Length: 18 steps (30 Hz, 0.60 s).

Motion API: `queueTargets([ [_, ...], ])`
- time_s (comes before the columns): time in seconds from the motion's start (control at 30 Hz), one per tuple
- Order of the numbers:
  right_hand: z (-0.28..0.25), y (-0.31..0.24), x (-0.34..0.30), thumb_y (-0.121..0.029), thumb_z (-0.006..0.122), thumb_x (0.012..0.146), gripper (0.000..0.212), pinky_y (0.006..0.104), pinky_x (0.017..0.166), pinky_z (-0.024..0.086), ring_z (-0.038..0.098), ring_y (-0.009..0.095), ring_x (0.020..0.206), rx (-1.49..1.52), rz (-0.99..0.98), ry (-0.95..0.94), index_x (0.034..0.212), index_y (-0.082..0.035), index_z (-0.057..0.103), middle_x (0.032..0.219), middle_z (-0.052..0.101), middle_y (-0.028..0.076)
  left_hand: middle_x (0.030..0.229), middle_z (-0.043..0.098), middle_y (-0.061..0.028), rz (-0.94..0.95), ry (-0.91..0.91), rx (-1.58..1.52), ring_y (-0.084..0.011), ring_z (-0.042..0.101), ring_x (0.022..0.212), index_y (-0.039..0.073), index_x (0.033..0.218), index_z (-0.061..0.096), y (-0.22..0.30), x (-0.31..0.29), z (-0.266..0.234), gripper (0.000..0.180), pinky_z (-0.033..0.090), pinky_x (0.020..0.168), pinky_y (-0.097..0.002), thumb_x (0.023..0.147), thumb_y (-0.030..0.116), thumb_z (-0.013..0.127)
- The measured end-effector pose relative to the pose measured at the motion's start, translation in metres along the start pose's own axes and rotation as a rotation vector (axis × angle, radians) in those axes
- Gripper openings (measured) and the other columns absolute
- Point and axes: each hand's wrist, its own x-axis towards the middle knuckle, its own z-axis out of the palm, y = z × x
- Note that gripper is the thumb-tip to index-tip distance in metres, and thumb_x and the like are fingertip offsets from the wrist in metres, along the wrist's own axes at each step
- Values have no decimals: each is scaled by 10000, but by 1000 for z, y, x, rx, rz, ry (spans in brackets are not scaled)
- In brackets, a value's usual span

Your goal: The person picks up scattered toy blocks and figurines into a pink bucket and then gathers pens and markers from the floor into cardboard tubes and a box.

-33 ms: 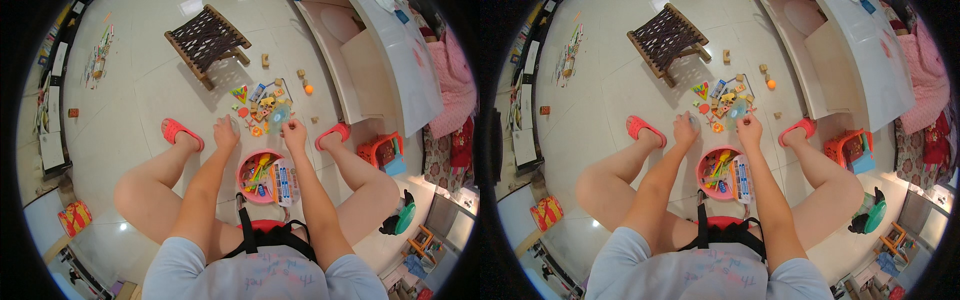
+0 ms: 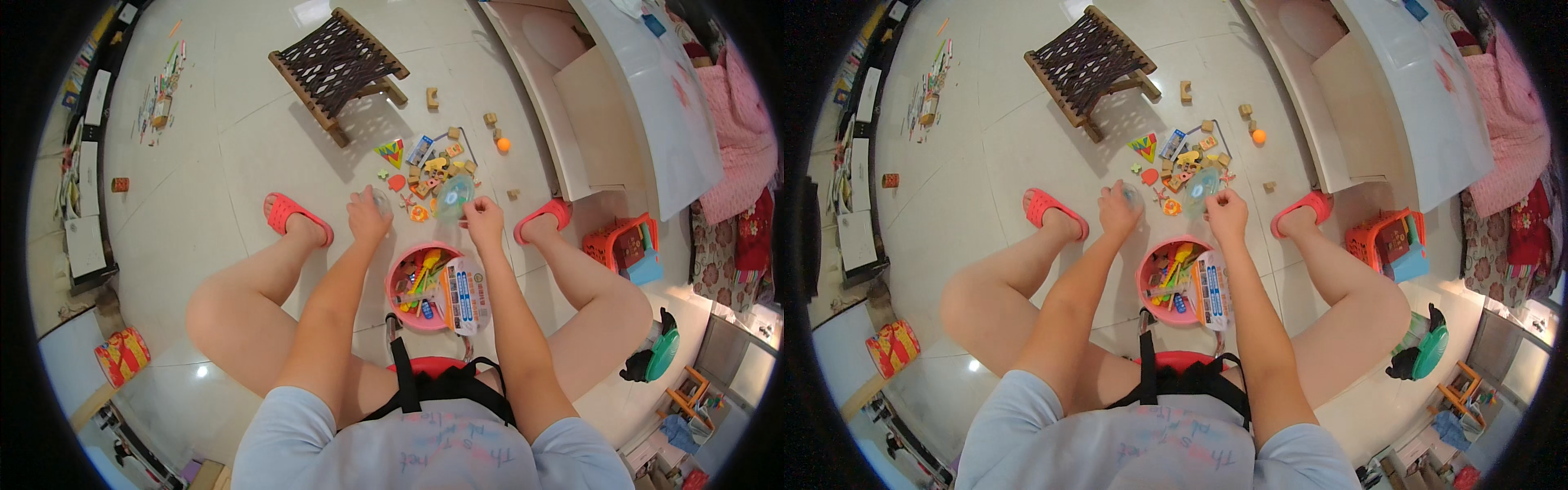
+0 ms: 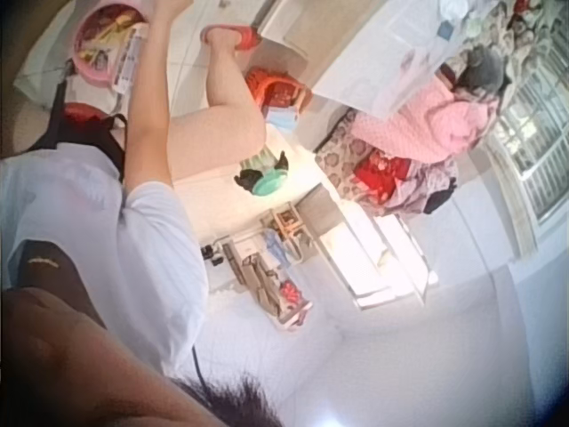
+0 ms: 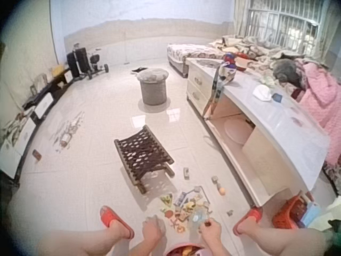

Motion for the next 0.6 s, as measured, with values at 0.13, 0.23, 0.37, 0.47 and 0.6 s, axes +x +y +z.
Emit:
queueTargets([
  [0.13, -20, -21, -31, -112, 543, 745, 143, 247, 416, 480, 561, 144, 476, 15, 224, -155, 658, -2, 515, 596, 549, 77, 1090, 418, -233, -207, 127, -165, -382, 482, 930, 106, 1173, 431, -3, 5, -1, 645, 418, 797, -429, 631, 365, 665],
  [0.23, -19, -19, -61, -122, 534, 743, 155, 259, 397, 477, 568, 157, 468, -86, 313, -237, 651, -1, 506, 592, 553, 92, 1099, 418, -250, -331, 74, -222, -387, 484, 959, 105, 1184, 424, 4, 5, -12, 693, 413, 820, -418, 622, 435, 657],
  [0.37, 4, 33, -96, -151, 566, 722, 196, 280, 384, 461, 581, 176, 433, -31, 313, -178, 621, 8, 510, 546, 567, 131, 1127, 420, -250, -370, 20, -325, -379, 475, 1011, 102, 1210, 409, 24, -6, -33, 730, 401, 852, -402, 624, 461, 652],
  [0.47, 25, 76, -117, -176, 567, 719, 200, 296, 451, 477, 592, 197, 464, -41, 261, -166, 664, 13, 532, 577, 583, 135, 1144, 415, -249, -358, -3, -369, -370, 474, 1023, 99, 1219, 408, 34, -23, -41, 733, 394, 866, -397, 631, 464, 651],
  [0.6, 43, 102, -132, -202, 546, 736, 249, 345, 724, 462, 599, 283, 778, -286, 8, -312, 890, -9, 582, 807, 619, 155, 1166, 417, -248, -299, -73, -419, -348, 469, 1045, 66, 1201, 433, 36, -48, -49, 714, 381, 887, -383, 641, 455, 649],
])
